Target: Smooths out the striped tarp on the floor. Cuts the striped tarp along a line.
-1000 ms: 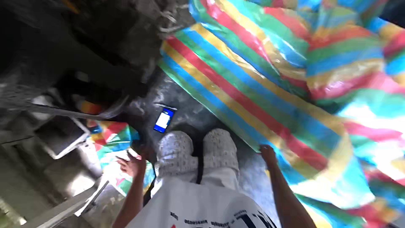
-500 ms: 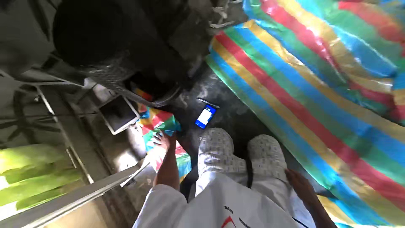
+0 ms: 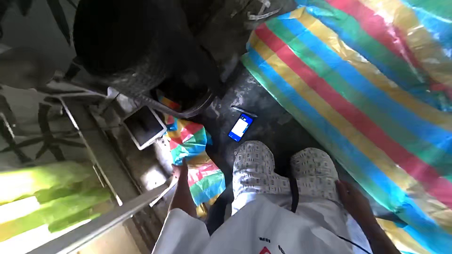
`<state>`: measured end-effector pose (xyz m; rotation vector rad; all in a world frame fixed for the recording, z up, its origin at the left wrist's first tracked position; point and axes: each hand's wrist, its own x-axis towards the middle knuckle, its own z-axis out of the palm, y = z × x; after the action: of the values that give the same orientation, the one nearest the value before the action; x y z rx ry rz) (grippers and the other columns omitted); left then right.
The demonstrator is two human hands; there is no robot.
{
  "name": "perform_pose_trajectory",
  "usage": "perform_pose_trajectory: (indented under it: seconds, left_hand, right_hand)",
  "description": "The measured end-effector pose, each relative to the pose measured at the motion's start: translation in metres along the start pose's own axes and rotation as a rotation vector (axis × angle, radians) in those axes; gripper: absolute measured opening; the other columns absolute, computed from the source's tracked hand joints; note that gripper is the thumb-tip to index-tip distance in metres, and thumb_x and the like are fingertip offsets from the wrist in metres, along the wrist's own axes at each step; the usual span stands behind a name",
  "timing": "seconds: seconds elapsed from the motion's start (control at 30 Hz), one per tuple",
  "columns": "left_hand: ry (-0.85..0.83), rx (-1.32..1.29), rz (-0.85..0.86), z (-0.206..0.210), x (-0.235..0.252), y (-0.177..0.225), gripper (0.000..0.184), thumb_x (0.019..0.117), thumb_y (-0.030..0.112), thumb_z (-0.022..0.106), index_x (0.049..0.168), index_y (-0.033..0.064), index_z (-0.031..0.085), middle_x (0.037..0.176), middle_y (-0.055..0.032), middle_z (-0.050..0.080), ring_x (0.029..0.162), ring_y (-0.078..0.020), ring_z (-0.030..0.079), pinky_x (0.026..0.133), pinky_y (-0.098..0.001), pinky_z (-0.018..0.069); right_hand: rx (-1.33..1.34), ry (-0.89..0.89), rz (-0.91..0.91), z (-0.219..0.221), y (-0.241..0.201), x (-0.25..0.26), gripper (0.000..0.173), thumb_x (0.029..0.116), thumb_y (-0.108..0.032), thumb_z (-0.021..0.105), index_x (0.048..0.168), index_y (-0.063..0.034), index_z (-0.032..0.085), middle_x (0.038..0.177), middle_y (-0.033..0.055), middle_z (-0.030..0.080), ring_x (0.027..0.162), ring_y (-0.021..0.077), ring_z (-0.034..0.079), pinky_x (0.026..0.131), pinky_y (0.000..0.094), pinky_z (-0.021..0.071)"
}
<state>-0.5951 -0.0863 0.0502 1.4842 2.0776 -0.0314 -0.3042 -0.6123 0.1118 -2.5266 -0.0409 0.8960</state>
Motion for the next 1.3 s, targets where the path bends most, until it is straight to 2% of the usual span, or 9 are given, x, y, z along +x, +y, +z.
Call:
perform_pose_trajectory:
  seconds: [0.2,0.4,0.53,0.63,0.7,0.8,1.1,1.23,1.3]
  left_hand:
    - [-0.079,-0.140,-0.061,0.002,0.012,-0.032,0.076,0.1003,0.037,0.067,0.150,-0.0124,0.035,0.151,-0.0354,0.042,0.141,-0.0459,0.043,0.116,-0.0589,0.0371]
    - [-0.271,-0.190,-0.055,-0.013,0.028,-0.053,0.060,0.1044,0.036,0.060,0.146,-0.0056,0.046,0.147,-0.0305,0.049,0.135,-0.0445,0.048,0.108,-0.0626,0.0403]
    - [-0.425,-0.465,0.036,-0.039,0.001,-0.015,0.043,0.1081,0.023,0.049,0.143,-0.0007,0.047,0.137,-0.0219,0.056,0.117,-0.0306,0.058,0.097,-0.0503,0.0499]
    - [-0.330,-0.433,0.363,-0.073,-0.042,0.038,0.032,0.1070,0.012,0.048,0.131,-0.0079,0.053,0.115,-0.0184,0.065,0.097,-0.0190,0.066,0.087,-0.0384,0.0570]
    - [-0.198,-0.158,0.517,-0.097,-0.082,0.082,0.031,0.1032,0.010,0.057,0.124,-0.0139,0.060,0.115,-0.0259,0.067,0.104,-0.0284,0.066,0.095,-0.0449,0.0532]
    - [-0.190,0.009,0.586,-0.103,-0.116,0.117,0.032,0.1006,0.012,0.062,0.120,-0.0135,0.062,0.115,-0.0306,0.066,0.108,-0.0372,0.065,0.098,-0.0528,0.0512]
    - [-0.129,-0.904,0.213,-0.043,-0.205,0.118,0.023,0.1012,0.005,0.058,0.115,-0.0138,0.059,0.101,-0.0231,0.064,0.086,-0.0251,0.063,0.081,-0.0426,0.0550]
    - [-0.073,-1.175,0.297,-0.088,-0.260,0.137,0.018,0.0999,0.002,0.056,0.116,-0.0065,0.056,0.088,-0.0124,0.064,0.073,-0.0172,0.065,0.066,-0.0365,0.0580]
    - [-0.014,-1.072,0.473,-0.116,-0.292,0.141,0.015,0.1004,0.004,0.057,0.114,-0.0028,0.059,0.087,-0.0072,0.066,0.072,-0.0114,0.066,0.066,-0.0322,0.0586]
  right_hand:
    - [0.098,0.027,0.041,0.002,-0.001,-0.002,0.050,0.1114,-0.034,0.041,0.139,0.0046,0.057,0.127,0.0349,0.062,0.120,0.0513,0.060,0.103,0.0673,0.0410]
    - [0.084,-0.004,0.052,0.003,-0.002,0.004,0.053,0.1122,-0.036,0.037,0.139,0.0054,0.056,0.127,0.0359,0.061,0.121,0.0521,0.058,0.104,0.0662,0.0404]
    - [-0.038,-0.087,0.085,-0.004,-0.007,0.009,0.055,0.1127,-0.037,0.033,0.140,0.0053,0.054,0.133,0.0352,0.059,0.127,0.0523,0.055,0.106,0.0680,0.0386]
    - [-0.220,-0.116,-0.029,-0.013,-0.025,0.013,0.046,0.1112,-0.029,0.041,0.139,0.0043,0.055,0.130,0.0374,0.059,0.123,0.0574,0.055,0.099,0.0741,0.0399]
    - [-0.255,-0.136,-0.184,-0.029,-0.051,0.011,0.046,0.1068,-0.027,0.053,0.141,0.0034,0.055,0.134,0.0398,0.055,0.124,0.0615,0.051,0.099,0.0776,0.0367]
    - [-0.232,-0.227,-0.428,-0.052,-0.095,0.016,0.050,0.1067,-0.031,0.055,0.146,-0.0010,0.052,0.141,0.0330,0.054,0.130,0.0532,0.052,0.107,0.0693,0.0389]
    - [-0.081,-0.206,-0.745,-0.078,-0.160,0.017,0.049,0.1070,-0.033,0.054,0.144,-0.0004,0.055,0.133,0.0277,0.062,0.119,0.0431,0.063,0.104,0.0595,0.0466]
    - [-0.010,-0.283,-0.762,-0.077,-0.168,0.007,0.047,0.1068,-0.029,0.055,0.143,0.0010,0.055,0.131,0.0254,0.064,0.117,0.0381,0.065,0.103,0.0523,0.0497]
    - [0.034,-0.316,-0.773,-0.080,-0.175,0.000,0.047,0.1067,-0.027,0.055,0.144,0.0009,0.054,0.133,0.0252,0.063,0.120,0.0366,0.064,0.104,0.0504,0.0492]
